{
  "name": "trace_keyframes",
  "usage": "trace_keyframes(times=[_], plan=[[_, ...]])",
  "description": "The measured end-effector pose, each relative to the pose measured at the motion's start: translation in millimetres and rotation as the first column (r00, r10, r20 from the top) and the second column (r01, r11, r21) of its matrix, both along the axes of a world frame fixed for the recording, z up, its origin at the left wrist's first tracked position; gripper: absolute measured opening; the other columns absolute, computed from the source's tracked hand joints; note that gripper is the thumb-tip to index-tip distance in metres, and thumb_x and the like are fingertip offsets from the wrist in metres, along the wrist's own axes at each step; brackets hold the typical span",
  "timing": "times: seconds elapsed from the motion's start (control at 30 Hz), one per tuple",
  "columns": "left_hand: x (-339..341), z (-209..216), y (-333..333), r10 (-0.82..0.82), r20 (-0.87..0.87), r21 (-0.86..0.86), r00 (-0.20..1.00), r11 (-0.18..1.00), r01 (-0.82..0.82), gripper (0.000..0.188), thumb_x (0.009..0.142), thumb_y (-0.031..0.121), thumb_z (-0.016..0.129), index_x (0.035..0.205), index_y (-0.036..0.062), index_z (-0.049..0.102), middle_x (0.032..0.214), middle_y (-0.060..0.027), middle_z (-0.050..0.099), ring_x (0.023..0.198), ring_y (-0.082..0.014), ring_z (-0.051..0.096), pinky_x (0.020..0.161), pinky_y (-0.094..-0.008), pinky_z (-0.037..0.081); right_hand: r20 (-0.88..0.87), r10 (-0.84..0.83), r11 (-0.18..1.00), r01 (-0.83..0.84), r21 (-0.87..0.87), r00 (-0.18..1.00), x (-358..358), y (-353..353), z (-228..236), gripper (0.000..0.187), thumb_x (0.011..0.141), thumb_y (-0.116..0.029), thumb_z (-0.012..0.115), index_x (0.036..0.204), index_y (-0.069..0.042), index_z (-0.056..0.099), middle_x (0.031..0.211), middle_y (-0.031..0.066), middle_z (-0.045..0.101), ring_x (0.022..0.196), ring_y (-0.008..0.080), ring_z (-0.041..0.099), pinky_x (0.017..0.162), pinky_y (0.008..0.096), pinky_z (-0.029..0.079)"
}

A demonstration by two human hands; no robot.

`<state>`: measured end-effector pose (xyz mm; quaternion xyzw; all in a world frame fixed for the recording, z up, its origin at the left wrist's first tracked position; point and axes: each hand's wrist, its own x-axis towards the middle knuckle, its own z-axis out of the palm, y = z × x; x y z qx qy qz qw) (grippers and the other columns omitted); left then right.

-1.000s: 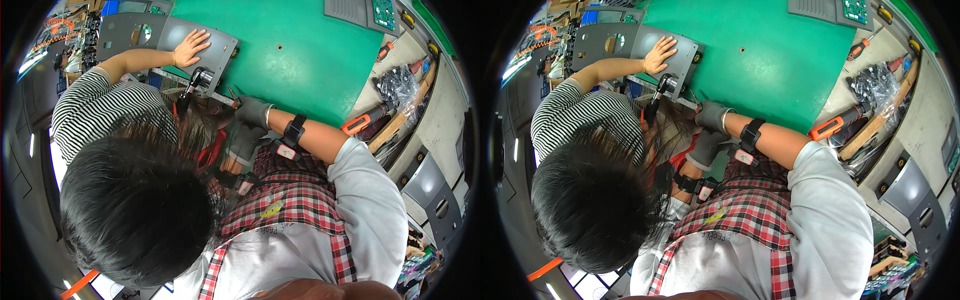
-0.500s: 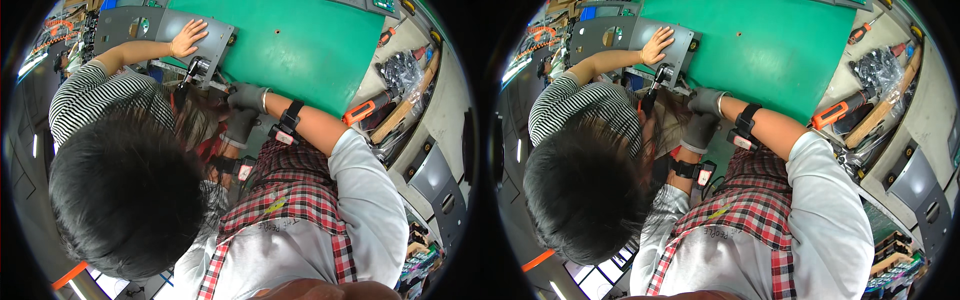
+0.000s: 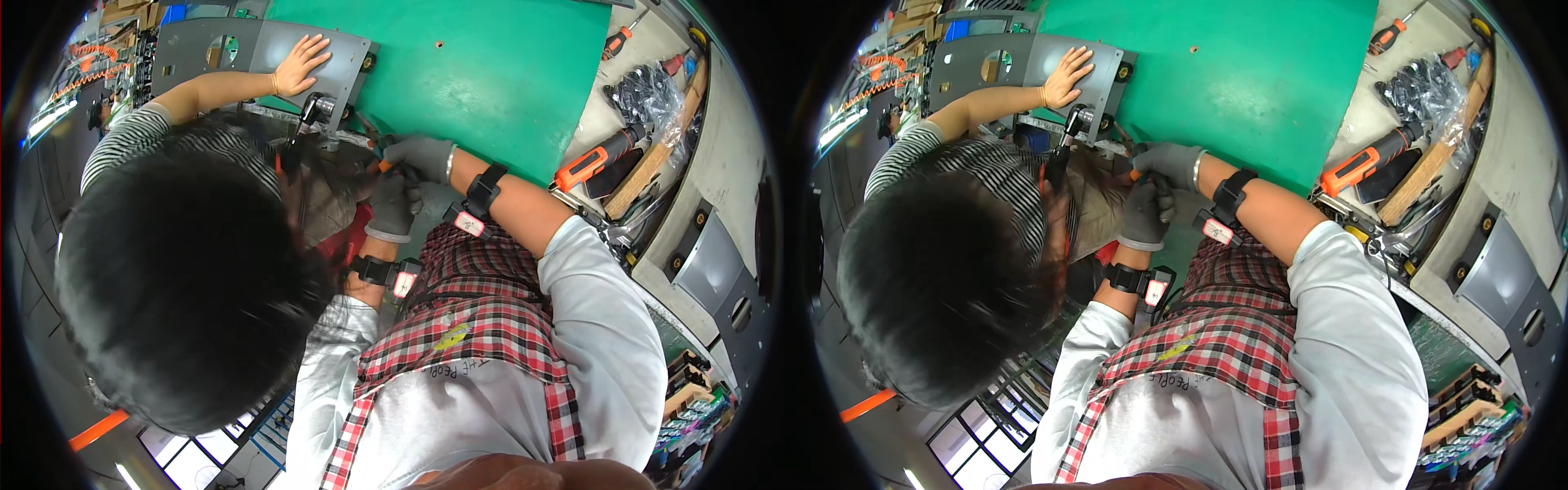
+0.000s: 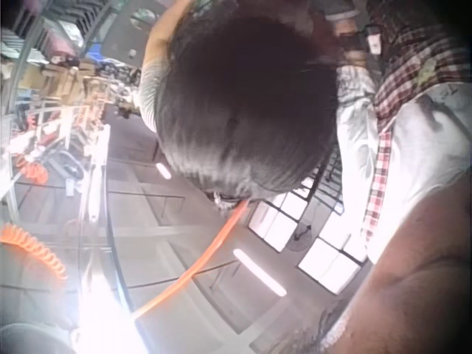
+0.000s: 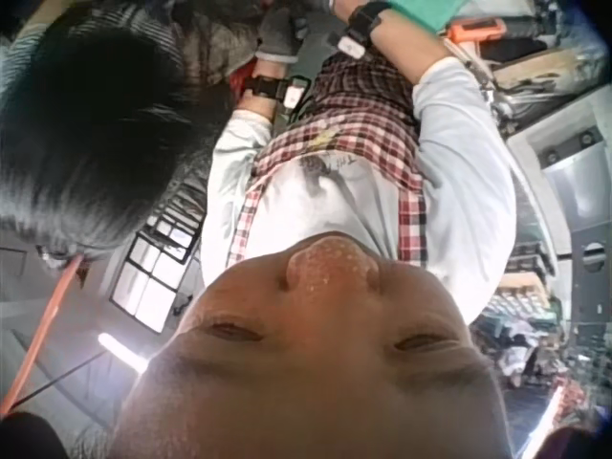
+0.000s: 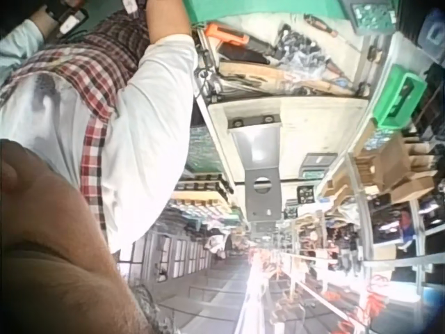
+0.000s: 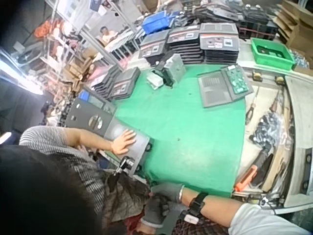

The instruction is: Assembling components and wiring into a metal electrical equipment housing at an assembly line workstation.

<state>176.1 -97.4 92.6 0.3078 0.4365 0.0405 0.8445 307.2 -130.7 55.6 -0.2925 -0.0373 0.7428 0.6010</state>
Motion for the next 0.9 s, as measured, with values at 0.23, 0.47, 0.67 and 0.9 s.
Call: trace_keyframes(times=[0.23, 0.47, 0.67, 0.9], plan=[[-2.3, -12.1, 7.5, -0.07, -0.341, 0.476, 0.937, 0.847, 0.236, 0.011, 0.083, 0.017, 0.041, 0.077, 0.0076, 0.043, 0.061, -0.0023, 0.044, 0.043, -0.0133, 0.041, 0.033, -0.0245, 0.029, 0.571, 0.181, 0.979, -0.201, -0.029, 0.8, -2.4, 32.7, 13.4, 0.022, 0.067, -0.019, 0.058, 0.076, 0.0, 0.065, 0.078, 0.0119, 0.063, 0.071, 0.0217, 0.059, 0.062, 0.0322, 0.045], [12.8, -7.4, 17.3, -0.104, -0.299, 0.544, 0.949, 0.798, 0.259, 0.005, 0.082, 0.012, 0.041, 0.077, 0.0104, 0.039, 0.061, -0.0019, 0.042, 0.045, -0.012, 0.042, 0.034, -0.0249, 0.029, 0.419, 0.239, 0.97, -0.197, -0.14, 0.876, 8.4, 40.0, 27.6, 0.016, 0.062, -0.016, 0.059, 0.071, -0.002, 0.058, 0.063, 0.0069, 0.051, 0.054, 0.0188, 0.047, 0.048, 0.0317, 0.036], [-4.5, -38.7, 23.9, -0.141, -0.463, 0.739, 0.875, 0.485, 0.468, 0.017, 0.087, 0.029, 0.033, 0.083, 0.0136, 0.041, 0.062, -0.0032, 0.042, 0.041, -0.0134, 0.04, 0.03, -0.0258, 0.029, 0.748, 0.323, 0.946, -0.221, -0.238, 0.58, -3.7, 53.5, 33.4, 0.036, 0.062, -0.021, 0.06, 0.09, 0.002, 0.058, 0.071, 0.0158, 0.059, 0.06, 0.0246, 0.057, 0.056, 0.0348, 0.045], [-23.6, -97.3, 38.4, 0.004, -0.743, 0.542, 0.67, -0.584, 0.604, 0.033, 0.086, 0.037, 0.029, 0.103, 0.0136, 0.044, 0.081, -0.0066, 0.051, 0.065, -0.0164, 0.05, 0.049, -0.0302, 0.042, 0.822, 0.519, 0.852, -0.216, -0.477, 0.233, -3.6, 62.4, 60.5, 0.051, 0.069, -0.022, 0.056, 0.108, 0.009, 0.048, 0.091, 0.0202, 0.062, 0.082, 0.0293, 0.062, 0.07, 0.0367, 0.048]])
